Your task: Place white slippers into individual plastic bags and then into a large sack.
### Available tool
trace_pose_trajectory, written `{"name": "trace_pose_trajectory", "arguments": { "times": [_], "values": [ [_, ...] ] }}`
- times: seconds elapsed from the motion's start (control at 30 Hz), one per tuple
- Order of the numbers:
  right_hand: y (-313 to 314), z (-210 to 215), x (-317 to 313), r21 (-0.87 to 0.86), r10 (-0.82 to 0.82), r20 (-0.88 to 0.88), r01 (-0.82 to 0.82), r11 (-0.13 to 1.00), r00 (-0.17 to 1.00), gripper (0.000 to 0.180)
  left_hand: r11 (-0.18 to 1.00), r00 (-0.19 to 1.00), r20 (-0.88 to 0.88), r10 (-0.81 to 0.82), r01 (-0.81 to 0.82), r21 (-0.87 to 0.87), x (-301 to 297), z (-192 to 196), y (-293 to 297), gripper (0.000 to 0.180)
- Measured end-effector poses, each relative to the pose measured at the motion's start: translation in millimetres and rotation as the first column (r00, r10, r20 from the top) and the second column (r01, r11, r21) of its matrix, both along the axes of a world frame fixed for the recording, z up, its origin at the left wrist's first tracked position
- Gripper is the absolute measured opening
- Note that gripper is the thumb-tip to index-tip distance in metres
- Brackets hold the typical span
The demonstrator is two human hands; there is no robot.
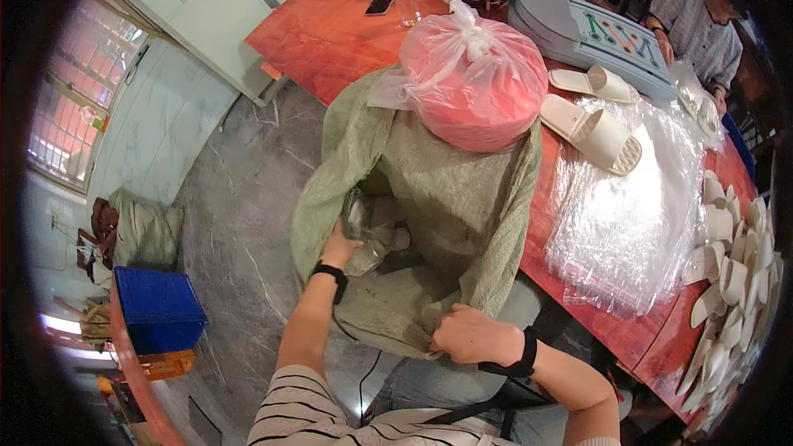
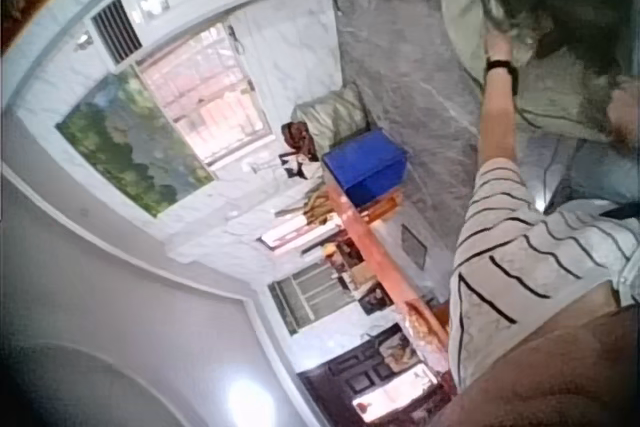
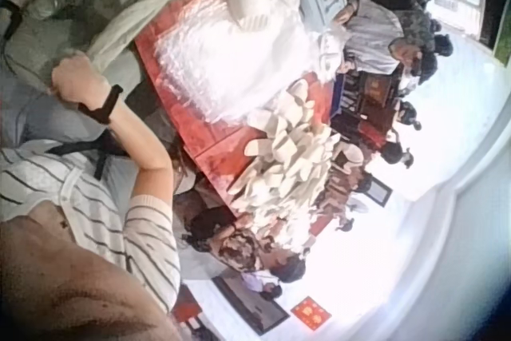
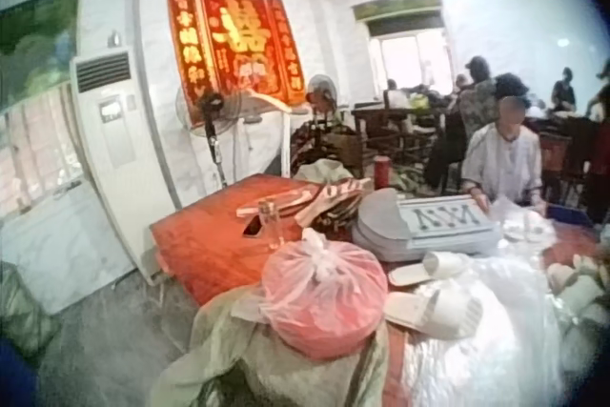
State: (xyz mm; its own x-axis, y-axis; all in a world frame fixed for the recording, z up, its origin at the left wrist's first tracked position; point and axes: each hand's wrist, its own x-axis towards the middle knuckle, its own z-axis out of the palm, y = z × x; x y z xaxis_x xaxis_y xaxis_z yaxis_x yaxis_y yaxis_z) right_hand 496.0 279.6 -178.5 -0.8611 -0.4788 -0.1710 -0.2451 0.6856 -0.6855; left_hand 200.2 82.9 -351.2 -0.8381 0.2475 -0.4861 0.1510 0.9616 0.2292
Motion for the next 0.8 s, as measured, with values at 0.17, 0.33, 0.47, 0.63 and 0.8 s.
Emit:
{"name": "trace_pose_trajectory", "arguments": {
  "times": [0.17,0.33,0.47,0.63,0.8],
  "values": [
    [-4,-6,-1,0.014,-0.045,-0.070,0.046,0.999,0.997,0.008,0.990,0.997,0.078,-0.018,0.029,-0.140,-3,50,-52,0.073],
    [-1,5,9,-0.008,-0.121,-0.097,0.121,0.993,0.988,0.012,0.942,0.995,0.066,-0.081,0.098,-0.321,-9,36,-77,0.061],
    [18,2,37,0.078,-0.267,-0.081,0.274,0.959,0.960,0.011,0.946,0.975,0.024,-0.219,0.219,-0.239,27,53,-14,0.066],
    [4,-18,33,0.205,-0.304,-0.271,0.363,0.909,0.913,0.009,0.980,0.977,-0.125,-0.173,0.158,-0.123,24,71,5,0.085],
    [18,-60,60,0.232,-0.499,-0.320,0.577,0.783,0.805,0.014,0.800,0.797,0.063,-0.601,0.599,0.040,99,106,79,0.044]
  ]
}}
